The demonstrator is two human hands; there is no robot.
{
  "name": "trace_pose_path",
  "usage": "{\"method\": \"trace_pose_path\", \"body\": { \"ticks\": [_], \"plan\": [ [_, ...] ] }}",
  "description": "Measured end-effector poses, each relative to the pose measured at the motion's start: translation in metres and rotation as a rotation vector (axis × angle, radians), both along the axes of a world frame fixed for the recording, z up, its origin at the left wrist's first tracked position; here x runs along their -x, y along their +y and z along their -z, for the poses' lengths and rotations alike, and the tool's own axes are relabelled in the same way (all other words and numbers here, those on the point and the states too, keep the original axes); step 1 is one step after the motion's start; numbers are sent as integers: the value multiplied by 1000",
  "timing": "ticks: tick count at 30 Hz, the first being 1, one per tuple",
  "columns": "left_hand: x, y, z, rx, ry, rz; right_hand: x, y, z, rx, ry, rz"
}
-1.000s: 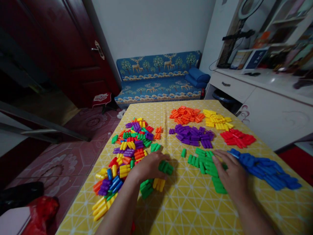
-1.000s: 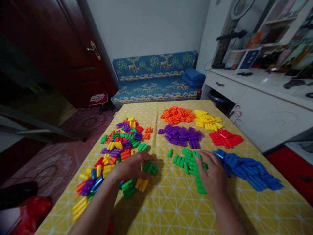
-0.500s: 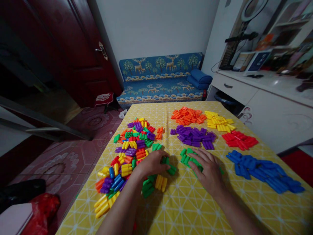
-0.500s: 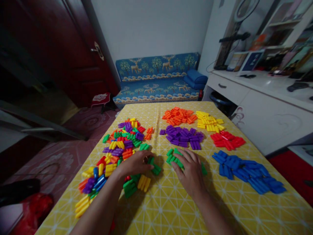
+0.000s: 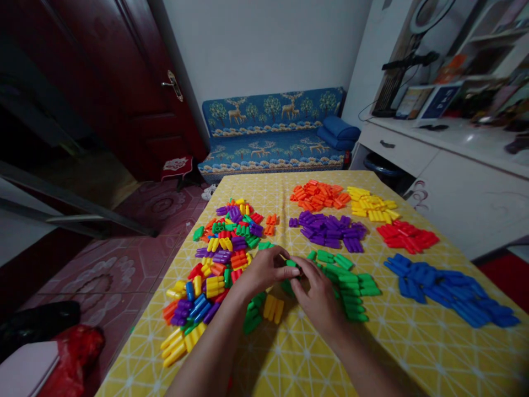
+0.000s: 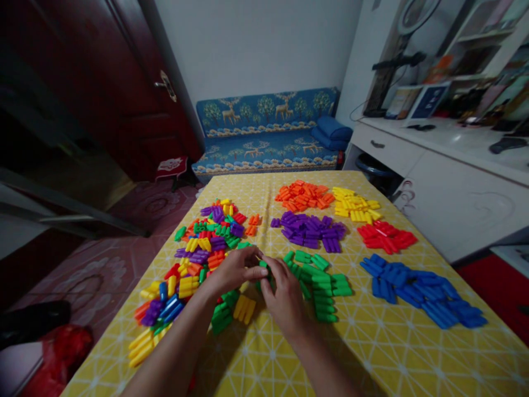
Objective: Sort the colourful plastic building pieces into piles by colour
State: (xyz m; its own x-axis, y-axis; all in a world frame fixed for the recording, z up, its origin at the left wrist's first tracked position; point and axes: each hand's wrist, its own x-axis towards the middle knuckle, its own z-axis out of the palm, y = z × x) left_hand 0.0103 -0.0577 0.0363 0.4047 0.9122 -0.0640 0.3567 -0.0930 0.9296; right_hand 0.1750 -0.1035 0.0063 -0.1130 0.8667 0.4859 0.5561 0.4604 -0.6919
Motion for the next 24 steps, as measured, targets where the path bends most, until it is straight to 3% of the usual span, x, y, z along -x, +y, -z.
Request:
{"method": "trace_pose_path", "body": {
  "ticks": [5, 8, 13, 16, 20, 24],
  "plan": [
    [10, 8, 2, -324, 242, -196, -61, 24, 9, 52, 123, 306],
    [21, 14, 14, -399, 440, -190, -110, 37, 20, 99, 59, 464],
    [26, 17, 31, -417, 570, -108, -155, 43, 38, 224, -125, 461],
    [23, 17, 32, -450, 619, -139, -156, 41, 38, 180, -228, 433],
    [21, 18, 31, -458, 655, -147, -132, 36, 20, -68, -277, 439],
    [22, 18, 31, -455, 662, -134, -76, 16, 0, -110, -318, 84]
  ]
}}
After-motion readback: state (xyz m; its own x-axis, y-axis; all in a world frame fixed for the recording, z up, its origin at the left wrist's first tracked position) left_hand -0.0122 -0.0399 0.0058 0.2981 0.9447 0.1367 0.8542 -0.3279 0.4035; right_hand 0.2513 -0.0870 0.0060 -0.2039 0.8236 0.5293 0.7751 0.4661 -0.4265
